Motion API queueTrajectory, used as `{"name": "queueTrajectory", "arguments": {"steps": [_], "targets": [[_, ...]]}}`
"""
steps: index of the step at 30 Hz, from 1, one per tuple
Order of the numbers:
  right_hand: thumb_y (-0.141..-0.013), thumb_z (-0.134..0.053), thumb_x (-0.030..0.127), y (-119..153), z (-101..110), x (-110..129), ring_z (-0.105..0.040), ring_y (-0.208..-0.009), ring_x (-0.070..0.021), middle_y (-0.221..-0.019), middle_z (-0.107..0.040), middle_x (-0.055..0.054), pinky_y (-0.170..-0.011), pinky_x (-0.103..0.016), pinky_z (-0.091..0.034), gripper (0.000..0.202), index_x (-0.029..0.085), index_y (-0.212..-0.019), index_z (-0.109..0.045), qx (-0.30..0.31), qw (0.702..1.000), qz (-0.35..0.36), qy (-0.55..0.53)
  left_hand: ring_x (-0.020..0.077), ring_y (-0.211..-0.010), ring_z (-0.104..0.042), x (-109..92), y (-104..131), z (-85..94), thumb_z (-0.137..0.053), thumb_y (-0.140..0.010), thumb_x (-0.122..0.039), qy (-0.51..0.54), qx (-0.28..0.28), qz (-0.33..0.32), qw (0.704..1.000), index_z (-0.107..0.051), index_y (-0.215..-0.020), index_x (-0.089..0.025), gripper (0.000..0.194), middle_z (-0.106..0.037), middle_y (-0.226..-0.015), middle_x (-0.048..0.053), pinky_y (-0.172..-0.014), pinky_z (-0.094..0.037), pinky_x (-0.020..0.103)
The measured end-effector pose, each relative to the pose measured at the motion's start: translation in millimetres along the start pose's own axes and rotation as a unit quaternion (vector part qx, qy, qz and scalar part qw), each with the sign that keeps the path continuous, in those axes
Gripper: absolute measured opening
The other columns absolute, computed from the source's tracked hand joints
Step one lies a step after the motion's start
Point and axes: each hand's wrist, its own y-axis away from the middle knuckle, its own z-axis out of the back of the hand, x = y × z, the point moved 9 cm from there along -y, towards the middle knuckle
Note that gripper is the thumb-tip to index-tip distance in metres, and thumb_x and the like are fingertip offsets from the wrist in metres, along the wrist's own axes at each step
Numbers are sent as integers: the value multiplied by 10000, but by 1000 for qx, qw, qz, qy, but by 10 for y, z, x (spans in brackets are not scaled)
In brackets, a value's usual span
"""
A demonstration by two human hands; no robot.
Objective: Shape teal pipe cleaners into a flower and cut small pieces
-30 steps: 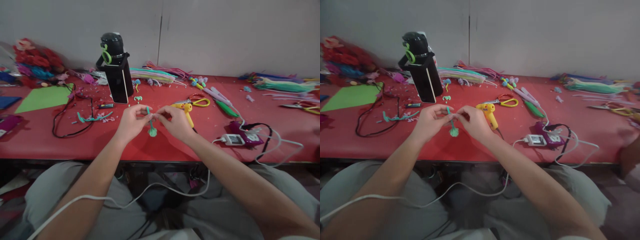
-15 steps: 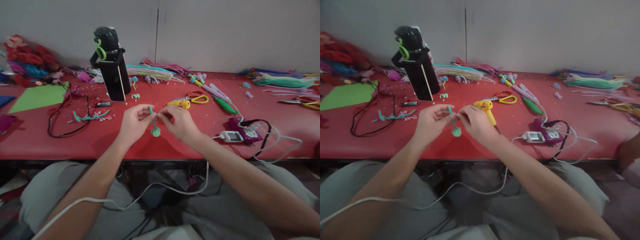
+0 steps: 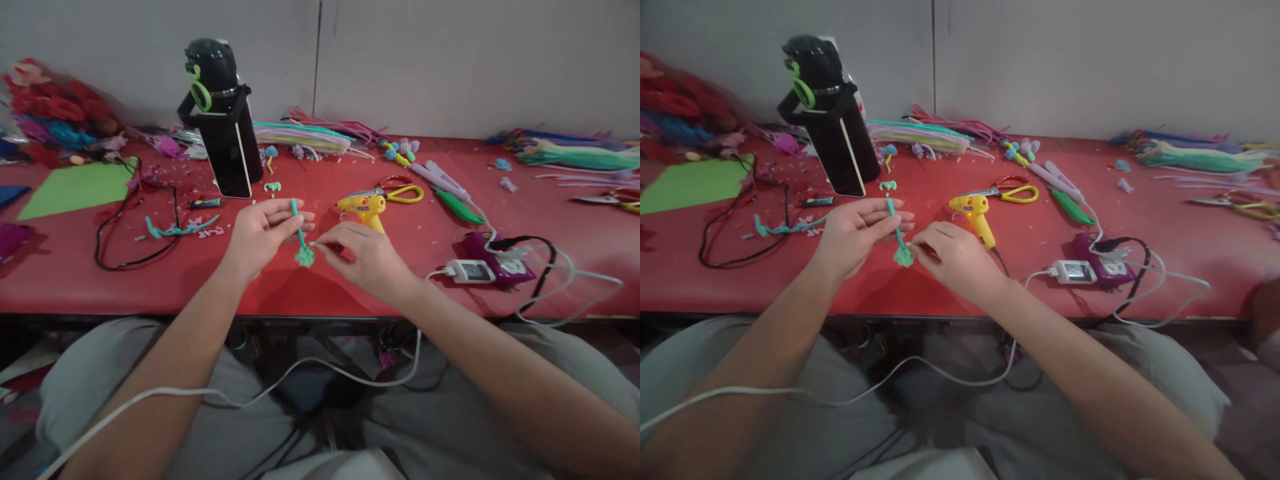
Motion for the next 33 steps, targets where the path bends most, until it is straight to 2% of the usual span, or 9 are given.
{"name": "queueTrajectory", "arguments": {"steps": [3,11,17,22,27,33], "targets": [[-969,-587,210,3,-14,20,-645,-763,-168,-856,-720,-61,-744,-305,-515,124,182,-889,-678,1,1000,8,17,268,-940,-774,-10,6,-23,-822,-755,-305,-6,6,-2,1000,-711,-1069,-139,371,-790,-1052,133,-853,-650,396],[-978,-521,170,3,-100,66,-657,-841,-208,-903,-722,-89,-792,-353,-521,169,177,-886,-662,45,998,20,48,273,-939,-775,-3,8,-57,-834,-750,-334,-14,17,-7,1000,-715,-1061,-137,387,-792,-1042,134,-845,-654,397],[-977,-522,170,8,-130,90,-658,-846,-221,-887,-714,-107,-793,-360,-531,171,149,-884,-664,51,997,36,53,280,-956,-771,17,9,-60,-837,-748,-371,-31,18,-6,999,-715,-1047,-141,396,-789,-1059,138,-843,-654,394],[-996,-482,190,5,-129,119,-653,-862,-221,-908,-709,-104,-808,-369,-536,208,170,-896,-663,57,996,38,48,274,-947,-772,21,10,-57,-835,-748,-383,-28,19,-10,999,-720,-1047,-148,397,-788,-1056,138,-840,-653,394],[-1020,-446,210,10,-152,177,-638,-865,-224,-909,-698,-111,-810,-376,-540,240,162,-942,-668,68,993,68,67,282,-944,-772,23,11,-47,-844,-733,-364,-32,6,-1,999,-723,-1044,-144,400,-788,-1033,143,-844,-650,409],[-1018,-439,163,42,-186,209,-619,-858,-229,-908,-694,-120,-813,-380,-532,236,143,-961,-668,80,987,88,105,269,-929,-773,39,8,-63,-825,-755,-351,-30,8,-3,1000,-718,-1047,-143,374,-788,-1036,135,-826,-654,391]]}}
